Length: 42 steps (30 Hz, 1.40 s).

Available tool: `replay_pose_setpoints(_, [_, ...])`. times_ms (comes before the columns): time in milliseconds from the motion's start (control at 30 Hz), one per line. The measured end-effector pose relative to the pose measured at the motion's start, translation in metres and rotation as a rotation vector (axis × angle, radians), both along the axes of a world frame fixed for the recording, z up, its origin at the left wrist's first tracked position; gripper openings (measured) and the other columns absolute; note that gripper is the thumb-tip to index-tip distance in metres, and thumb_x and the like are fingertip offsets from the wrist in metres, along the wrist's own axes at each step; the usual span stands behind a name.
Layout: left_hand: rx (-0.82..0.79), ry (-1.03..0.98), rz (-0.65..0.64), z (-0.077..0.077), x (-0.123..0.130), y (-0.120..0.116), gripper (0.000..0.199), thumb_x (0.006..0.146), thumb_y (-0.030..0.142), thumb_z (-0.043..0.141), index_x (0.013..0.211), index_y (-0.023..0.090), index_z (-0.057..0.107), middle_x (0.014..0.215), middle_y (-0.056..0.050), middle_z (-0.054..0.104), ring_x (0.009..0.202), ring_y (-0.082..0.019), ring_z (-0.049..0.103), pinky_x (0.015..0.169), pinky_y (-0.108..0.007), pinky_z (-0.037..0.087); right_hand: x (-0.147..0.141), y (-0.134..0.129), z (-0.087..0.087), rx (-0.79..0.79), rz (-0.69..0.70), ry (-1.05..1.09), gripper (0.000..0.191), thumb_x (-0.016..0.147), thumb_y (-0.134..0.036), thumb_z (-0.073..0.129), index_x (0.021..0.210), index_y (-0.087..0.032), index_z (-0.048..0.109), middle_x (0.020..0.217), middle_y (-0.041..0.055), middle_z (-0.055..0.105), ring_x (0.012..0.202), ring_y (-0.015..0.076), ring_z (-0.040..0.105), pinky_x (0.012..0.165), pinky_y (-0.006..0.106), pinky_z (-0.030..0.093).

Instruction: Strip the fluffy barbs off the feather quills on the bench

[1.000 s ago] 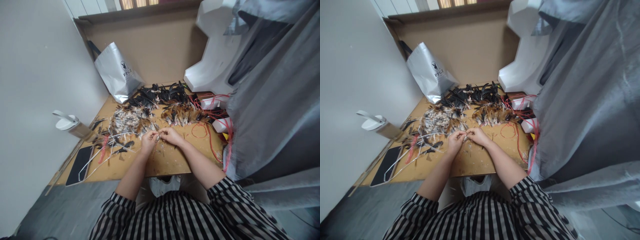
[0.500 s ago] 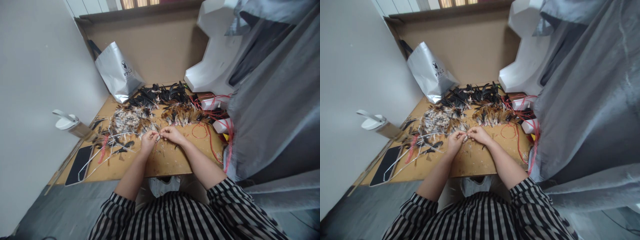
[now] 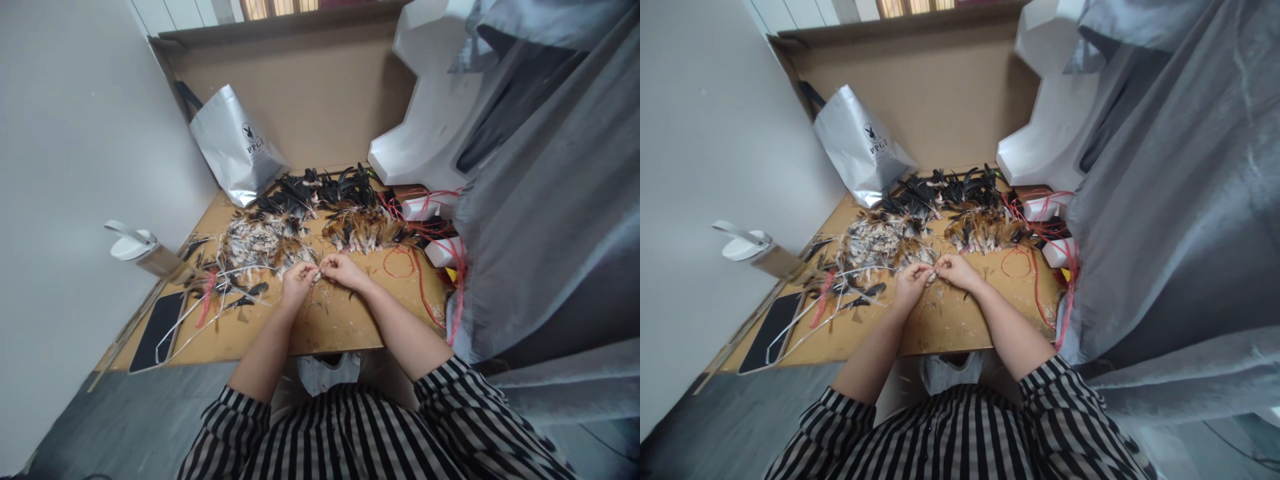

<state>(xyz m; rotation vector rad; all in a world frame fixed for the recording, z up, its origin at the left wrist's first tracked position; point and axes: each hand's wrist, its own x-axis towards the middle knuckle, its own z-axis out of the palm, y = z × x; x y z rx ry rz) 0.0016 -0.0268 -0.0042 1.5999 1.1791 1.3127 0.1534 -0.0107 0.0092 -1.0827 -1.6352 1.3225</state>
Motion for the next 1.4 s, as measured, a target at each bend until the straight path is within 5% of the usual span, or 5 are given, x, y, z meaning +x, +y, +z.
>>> replay_pose_setpoints(233, [0.069,0.091,0.058,0.002,-0.001,-0.001,0.016,0.070,0.029,0.058,0.072,0.016,0.065,0.069,-0.002,0.064,0.058,-0.011,0.056,0.056,-0.022,0.045,-0.003,-0.002,0.002,-0.049,-0.095,0.023,0.010,0.066,-0.025,0.053,0.069,-0.016,0.049,0.045,-0.0058,0.049,0.036,0.0057,0.044,0.036,0.015,0.028])
replay_pose_setpoints(567, [0.089,0.143,0.060,0.001,-0.003,-0.001,0.016,0.070,0.030,0.057,0.072,0.017,0.065,0.065,-0.001,0.062,0.055,-0.010,0.054,0.053,-0.021,0.043,-0.003,-0.006,0.008,-0.091,-0.066,0.023,0.015,0.066,-0.028,0.057,0.071,-0.014,0.053,0.045,-0.0043,0.051,0.037,0.0050,0.042,0.037,0.015,0.027])
replay_pose_setpoints(1233, [-0.191,-0.122,0.036,0.001,-0.001,0.000,0.024,0.068,0.037,0.059,0.073,0.014,0.053,0.054,-0.002,0.061,0.049,-0.012,0.059,0.048,-0.022,0.046,0.001,0.004,-0.002,-0.112,-0.288,0.209,0.026,0.068,-0.041,0.055,0.073,-0.017,0.051,0.048,-0.0041,0.052,0.035,0.0047,0.037,0.036,0.016,0.025])
replay_pose_setpoints(1400, [-0.367,-0.285,-0.090,0.007,0.000,0.002,0.034,0.065,0.041,0.062,0.080,0.012,0.051,0.069,-0.007,0.065,0.051,-0.012,0.060,0.044,-0.019,0.042,0.001,0.001,0.005,-0.071,-0.244,0.259,0.028,0.067,-0.042,0.058,0.073,-0.016,0.052,0.049,-0.0035,0.054,0.037,0.0053,0.040,0.038,0.017,0.028])
